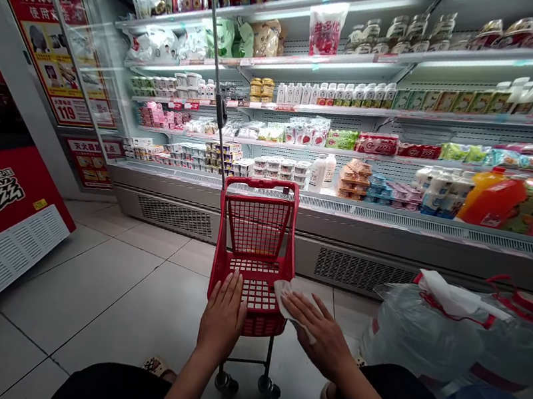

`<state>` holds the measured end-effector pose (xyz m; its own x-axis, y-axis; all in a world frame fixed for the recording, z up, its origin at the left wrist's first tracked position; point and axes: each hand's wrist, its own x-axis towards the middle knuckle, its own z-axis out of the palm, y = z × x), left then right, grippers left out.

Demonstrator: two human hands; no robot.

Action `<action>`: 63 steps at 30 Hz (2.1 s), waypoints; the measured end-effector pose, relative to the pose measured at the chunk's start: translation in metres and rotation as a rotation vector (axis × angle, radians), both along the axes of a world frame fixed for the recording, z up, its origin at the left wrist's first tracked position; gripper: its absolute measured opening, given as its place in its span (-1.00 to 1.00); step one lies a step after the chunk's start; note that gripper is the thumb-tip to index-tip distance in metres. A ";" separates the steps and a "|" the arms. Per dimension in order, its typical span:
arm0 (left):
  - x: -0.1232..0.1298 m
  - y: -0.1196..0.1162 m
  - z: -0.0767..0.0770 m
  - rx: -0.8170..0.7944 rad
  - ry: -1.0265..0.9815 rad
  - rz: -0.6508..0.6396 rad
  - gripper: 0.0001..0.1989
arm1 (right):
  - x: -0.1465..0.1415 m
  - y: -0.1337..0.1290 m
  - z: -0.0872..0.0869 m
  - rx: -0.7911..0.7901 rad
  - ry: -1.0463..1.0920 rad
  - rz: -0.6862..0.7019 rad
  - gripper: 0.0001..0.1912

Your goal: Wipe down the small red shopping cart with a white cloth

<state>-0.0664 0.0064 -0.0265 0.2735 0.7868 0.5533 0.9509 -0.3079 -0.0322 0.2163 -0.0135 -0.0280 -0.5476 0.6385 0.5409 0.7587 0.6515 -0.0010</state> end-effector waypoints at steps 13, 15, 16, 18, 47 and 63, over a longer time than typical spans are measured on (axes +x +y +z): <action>-0.004 0.004 -0.002 -0.018 0.008 0.015 -0.39 | -0.019 0.008 -0.005 -0.107 0.147 0.034 -0.38; -0.006 0.003 -0.001 -0.027 0.010 0.024 -0.39 | -0.027 -0.003 -0.004 -0.107 0.135 0.034 -0.37; -0.007 0.003 -0.001 -0.031 0.013 0.026 -0.38 | -0.031 -0.007 -0.002 -0.104 0.124 0.038 -0.35; -0.005 0.001 0.000 -0.033 0.020 0.023 -0.38 | -0.041 -0.013 0.000 -0.091 0.097 0.056 -0.31; 0.018 -0.021 0.008 -0.074 -0.061 -0.187 0.07 | -0.108 -0.024 -0.026 -0.010 0.218 -0.107 -0.12; 0.009 0.022 0.024 -0.074 0.061 -0.250 -0.16 | -0.011 -0.008 -0.026 -0.082 0.210 -0.317 -0.29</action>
